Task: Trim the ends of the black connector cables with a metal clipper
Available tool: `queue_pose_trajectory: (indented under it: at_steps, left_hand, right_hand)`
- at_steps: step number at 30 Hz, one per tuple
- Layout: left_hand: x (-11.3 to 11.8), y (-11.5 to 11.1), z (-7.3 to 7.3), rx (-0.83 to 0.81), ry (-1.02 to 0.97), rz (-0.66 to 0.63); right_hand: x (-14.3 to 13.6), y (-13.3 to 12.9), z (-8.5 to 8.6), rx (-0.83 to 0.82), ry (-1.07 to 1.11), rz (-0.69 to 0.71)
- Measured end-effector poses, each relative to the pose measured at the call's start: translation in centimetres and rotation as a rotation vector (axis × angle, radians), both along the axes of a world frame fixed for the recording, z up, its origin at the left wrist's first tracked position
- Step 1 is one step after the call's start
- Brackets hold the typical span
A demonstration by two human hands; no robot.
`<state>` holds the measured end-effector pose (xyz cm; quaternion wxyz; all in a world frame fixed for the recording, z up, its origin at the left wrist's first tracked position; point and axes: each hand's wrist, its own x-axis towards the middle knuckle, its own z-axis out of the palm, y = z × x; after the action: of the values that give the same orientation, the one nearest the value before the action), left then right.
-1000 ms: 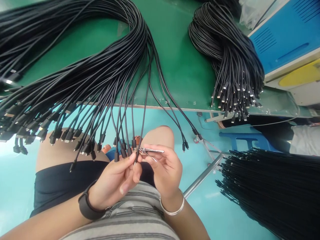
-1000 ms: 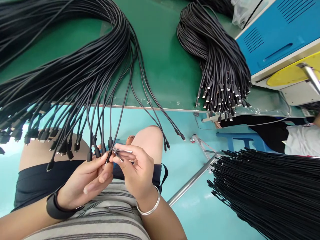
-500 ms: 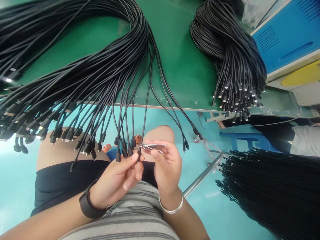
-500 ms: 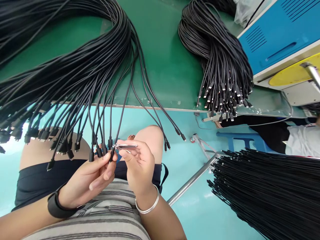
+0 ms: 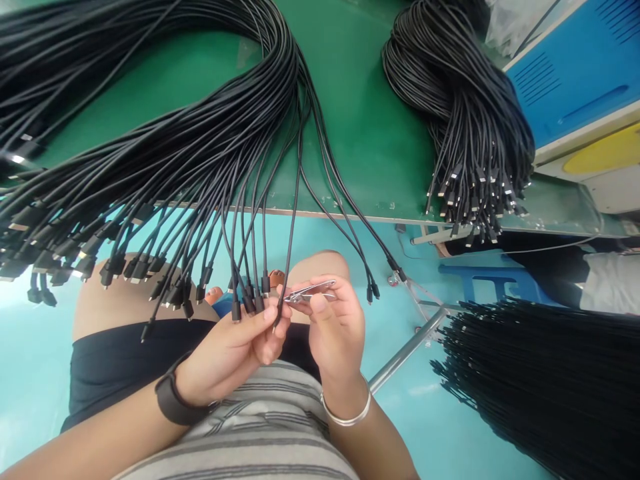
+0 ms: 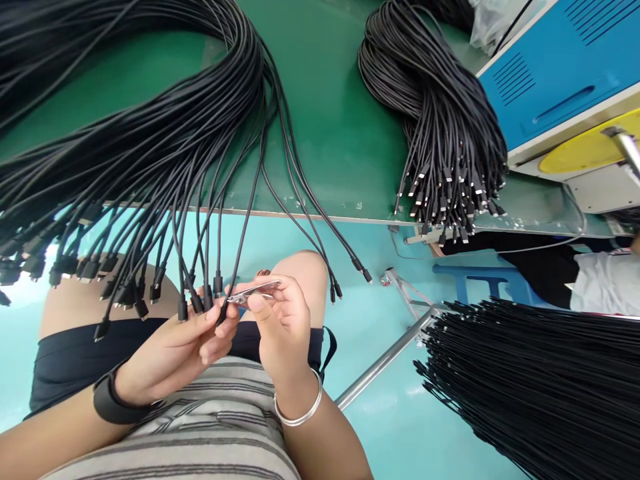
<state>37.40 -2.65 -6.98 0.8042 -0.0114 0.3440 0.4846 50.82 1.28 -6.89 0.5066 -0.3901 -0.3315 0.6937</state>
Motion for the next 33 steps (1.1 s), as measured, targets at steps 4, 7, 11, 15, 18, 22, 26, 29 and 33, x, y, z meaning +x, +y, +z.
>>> queue_pose_trajectory:
  at_steps: [4, 7, 11, 15, 18, 22, 26, 29, 33]
  left_hand:
    - [-0.1, -0.2, 0.3, 0.123, 0.351, 0.026]
    - [-0.1, -0.2, 0.4, 0.128, 0.443, 0.041]
    - [-0.1, -0.1, 0.5, 0.147, 0.507, 0.028]
    - [-0.1, -0.1, 0.5, 0.147, 0.555, 0.020]
    - [-0.1, -0.2, 0.3, 0.153, 0.577, 0.011]
    - [-0.1, -0.3, 0.3, 0.165, 0.602, -0.016]
    - [0.0, -0.3, 0.2, 0.184, 0.587, -0.004]
    - [0.0, -0.3, -0.1, 0.183, 0.556, -0.018]
    - [0.2, -0.7, -1.0, 0.154, 0.464, 0.016]
  right_hand:
    - [-0.1, -0.6, 0.3, -0.030, 0.006, -0.013]
    - [-0.3, -0.9, 0.5, -0.007, -0.021, -0.005]
    - [-0.5, -0.9, 0.6, 0.003, -0.095, -0.012]
    - [-0.6, -0.8, 0.7, 0.001, -0.154, -0.012]
    - [-0.6, -0.7, 0.8, -0.016, -0.159, -0.007]
    - [-0.7, -0.6, 1.2, -0.055, -0.194, -0.017]
    - [-0.7, -0.5, 1.0, -0.090, -0.171, -0.040]
    - [-0.7, -0.1, 0.7, -0.117, -0.054, 0.036]
    - [-0.1, 0.8, 0.9, -0.068, -0.127, 0.139]
